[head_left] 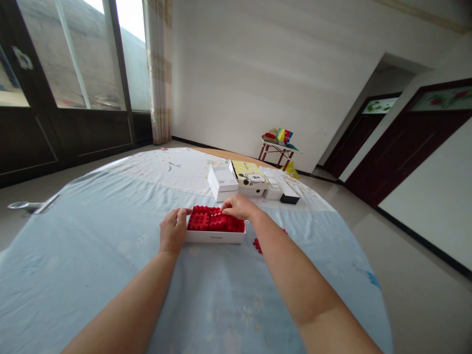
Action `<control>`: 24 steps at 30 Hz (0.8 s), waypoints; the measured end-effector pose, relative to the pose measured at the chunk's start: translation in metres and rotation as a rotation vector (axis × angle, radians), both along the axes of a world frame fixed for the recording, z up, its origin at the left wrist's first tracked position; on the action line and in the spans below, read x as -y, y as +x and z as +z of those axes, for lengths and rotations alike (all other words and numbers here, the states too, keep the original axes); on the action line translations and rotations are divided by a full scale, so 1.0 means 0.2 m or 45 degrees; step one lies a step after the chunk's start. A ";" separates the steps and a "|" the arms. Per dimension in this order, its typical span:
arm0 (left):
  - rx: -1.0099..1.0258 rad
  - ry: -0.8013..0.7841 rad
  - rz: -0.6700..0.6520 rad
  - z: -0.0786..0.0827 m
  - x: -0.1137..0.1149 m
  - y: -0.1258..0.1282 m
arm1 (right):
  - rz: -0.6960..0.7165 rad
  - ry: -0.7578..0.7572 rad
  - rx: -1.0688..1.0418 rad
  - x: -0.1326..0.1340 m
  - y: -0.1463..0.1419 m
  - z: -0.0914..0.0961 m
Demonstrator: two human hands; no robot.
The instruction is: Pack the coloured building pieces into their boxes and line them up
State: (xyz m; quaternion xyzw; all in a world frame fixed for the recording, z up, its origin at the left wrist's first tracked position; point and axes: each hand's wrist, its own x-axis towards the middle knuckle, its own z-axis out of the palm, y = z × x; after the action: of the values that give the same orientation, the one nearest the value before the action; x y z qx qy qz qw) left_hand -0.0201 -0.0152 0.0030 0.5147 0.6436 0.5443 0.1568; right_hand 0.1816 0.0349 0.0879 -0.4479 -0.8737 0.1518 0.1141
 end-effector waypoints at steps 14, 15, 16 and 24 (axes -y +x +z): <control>-0.016 -0.012 0.007 -0.01 -0.01 -0.01 | -0.189 0.341 -0.394 0.10 0.20 0.00; -0.020 -0.012 0.005 -0.01 -0.01 -0.01 | -0.230 0.353 -0.449 0.11 0.25 -0.01; -0.023 -0.014 0.004 -0.01 -0.01 -0.01 | -0.276 0.348 -0.494 0.13 0.30 -0.02; -0.028 -0.052 0.023 -0.01 -0.02 -0.02 | -0.705 0.127 -0.418 0.23 0.78 -0.26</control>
State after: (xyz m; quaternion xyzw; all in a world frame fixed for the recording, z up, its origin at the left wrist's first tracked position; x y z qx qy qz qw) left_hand -0.0232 -0.0107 0.0003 0.5114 0.6609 0.5269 0.1551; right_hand 0.3366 -0.0113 0.0350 -0.6319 -0.6950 0.1423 0.3123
